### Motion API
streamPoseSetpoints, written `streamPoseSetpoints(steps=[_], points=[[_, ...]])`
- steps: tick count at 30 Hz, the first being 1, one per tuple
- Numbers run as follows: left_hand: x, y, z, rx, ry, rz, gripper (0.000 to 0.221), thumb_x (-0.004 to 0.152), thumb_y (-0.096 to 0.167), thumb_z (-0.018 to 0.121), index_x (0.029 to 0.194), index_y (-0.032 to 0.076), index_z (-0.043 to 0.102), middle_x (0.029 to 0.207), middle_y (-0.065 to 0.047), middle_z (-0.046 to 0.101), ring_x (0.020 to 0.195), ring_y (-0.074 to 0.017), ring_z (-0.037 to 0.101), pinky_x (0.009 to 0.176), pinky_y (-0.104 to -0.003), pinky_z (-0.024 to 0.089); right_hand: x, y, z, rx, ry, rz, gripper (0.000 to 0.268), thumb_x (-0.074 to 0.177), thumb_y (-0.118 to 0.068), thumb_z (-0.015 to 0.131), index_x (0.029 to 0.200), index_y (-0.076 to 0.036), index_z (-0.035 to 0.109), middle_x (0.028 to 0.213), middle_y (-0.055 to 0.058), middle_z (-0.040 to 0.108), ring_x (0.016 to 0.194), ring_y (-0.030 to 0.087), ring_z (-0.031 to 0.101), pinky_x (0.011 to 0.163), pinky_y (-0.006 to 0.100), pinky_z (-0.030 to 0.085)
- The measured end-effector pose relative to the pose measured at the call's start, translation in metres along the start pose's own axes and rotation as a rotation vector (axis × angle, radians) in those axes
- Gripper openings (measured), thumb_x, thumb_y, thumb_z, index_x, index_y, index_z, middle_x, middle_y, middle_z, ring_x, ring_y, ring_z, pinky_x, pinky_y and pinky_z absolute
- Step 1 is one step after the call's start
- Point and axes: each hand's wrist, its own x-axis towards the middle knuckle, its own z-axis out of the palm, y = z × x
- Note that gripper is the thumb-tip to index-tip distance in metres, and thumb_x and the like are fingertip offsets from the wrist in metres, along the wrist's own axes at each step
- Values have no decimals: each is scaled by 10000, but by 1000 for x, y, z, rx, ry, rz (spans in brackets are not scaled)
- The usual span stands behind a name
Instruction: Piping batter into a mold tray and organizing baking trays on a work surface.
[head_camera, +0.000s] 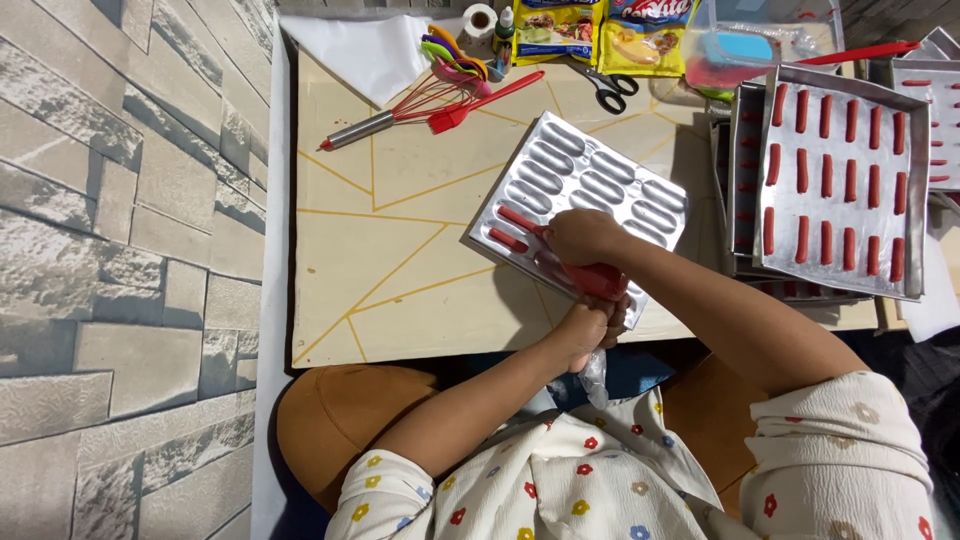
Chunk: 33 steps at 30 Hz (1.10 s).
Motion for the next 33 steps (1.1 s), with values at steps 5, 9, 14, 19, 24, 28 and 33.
streamPoseSetpoints(steps=[5,9,14,19,24,28,33], points=[[-8,10,10,-4,1,-13,204,910,34,404,872,180,542,624,91,203,497,-22,168,410,-150,162,-4,-3,-4,-5,-26,44,450,1013,-283,408,1124,-4,743,959,220,748,929,376,746,812,531,587],[-8,5,13,-8,1,-22,211,884,31,387,863,175,539,627,88,208,503,-23,166,416,-151,162,5,7,7,-2,-19,80,455,1010,-306,410,1089,-15,751,919,209,746,903,364,752,782,531,592],[-11,5,18,-39,-22,-31,216,874,14,391,860,166,545,618,83,202,495,-34,162,408,-159,164,-4,2,2,11,-34,115,419,1005,-262,426,1087,-3,746,906,209,742,888,355,755,779,518,596],[-12,2,20,-34,-18,-43,239,873,7,375,867,160,558,610,82,204,489,-35,169,407,-166,166,1,8,7,37,-43,139,390,983,-243,456,1081,3,742,885,207,733,866,349,756,748,509,601],[-15,4,24,-50,-20,-66,226,887,27,380,863,168,555,627,90,202,505,-16,171,410,-155,173,-1,10,7,58,-37,160,376,967,-234,474,1071,10,740,880,215,726,855,354,754,729,504,597],[-5,-22,12,17,-9,-61,248,972,77,376,912,171,598,632,80,240,496,-35,219,403,-170,229,-16,11,-2,140,-35,150,355,957,-231,497,1036,16,739,803,195,695,716,319,738,594,420,579],[-26,-4,34,177,-49,-143,344,1032,62,227,905,123,541,655,120,282,534,54,155,443,-100,69,-43,14,-5,251,-20,134,381,964,-250,507,1064,33,742,859,233,709,775,339,741,621,419,573]])
